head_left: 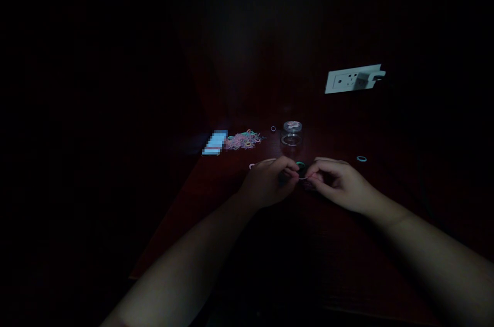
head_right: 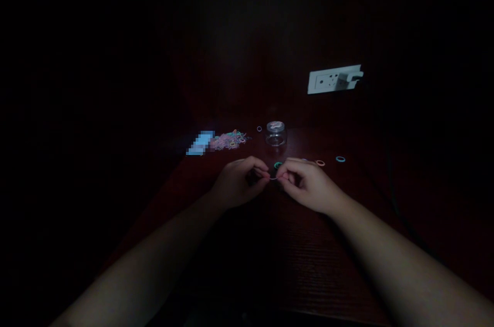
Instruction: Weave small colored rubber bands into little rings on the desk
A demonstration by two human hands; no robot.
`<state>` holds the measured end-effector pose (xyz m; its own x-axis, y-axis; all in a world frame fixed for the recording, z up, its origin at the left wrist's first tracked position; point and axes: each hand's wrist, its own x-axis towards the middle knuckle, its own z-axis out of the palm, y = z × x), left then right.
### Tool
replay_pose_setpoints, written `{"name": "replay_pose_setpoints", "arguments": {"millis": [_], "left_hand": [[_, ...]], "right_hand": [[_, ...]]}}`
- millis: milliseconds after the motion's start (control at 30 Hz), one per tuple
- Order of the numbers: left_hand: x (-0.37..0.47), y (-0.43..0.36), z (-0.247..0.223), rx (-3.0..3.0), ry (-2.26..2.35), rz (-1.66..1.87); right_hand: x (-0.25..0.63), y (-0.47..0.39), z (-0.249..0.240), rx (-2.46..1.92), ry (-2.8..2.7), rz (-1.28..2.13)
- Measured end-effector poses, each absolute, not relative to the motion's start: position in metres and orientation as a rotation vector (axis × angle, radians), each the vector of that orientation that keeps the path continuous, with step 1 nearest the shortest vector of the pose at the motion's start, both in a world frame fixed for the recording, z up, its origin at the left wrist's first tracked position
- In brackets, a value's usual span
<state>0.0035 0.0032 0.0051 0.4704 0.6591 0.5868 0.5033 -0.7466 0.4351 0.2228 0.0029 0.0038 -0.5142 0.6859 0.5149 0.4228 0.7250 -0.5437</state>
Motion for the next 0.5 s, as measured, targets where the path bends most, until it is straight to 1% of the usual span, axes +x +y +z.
{"name": "replay_pose_setpoints", "arguments": {"millis": [367,500], "left_hand": [[0.0031,0.0032,0.0056,2.563,1.029,1.042],[0.003,0.006,0.0047,2.63,0.973,1.03]], "right_hand": [[0.2223,0.0021,0.0044,-0.829,-2.169,0.463],[0.2212,0.0021,0.0042,-0.825,-2.17,0.464]]}}
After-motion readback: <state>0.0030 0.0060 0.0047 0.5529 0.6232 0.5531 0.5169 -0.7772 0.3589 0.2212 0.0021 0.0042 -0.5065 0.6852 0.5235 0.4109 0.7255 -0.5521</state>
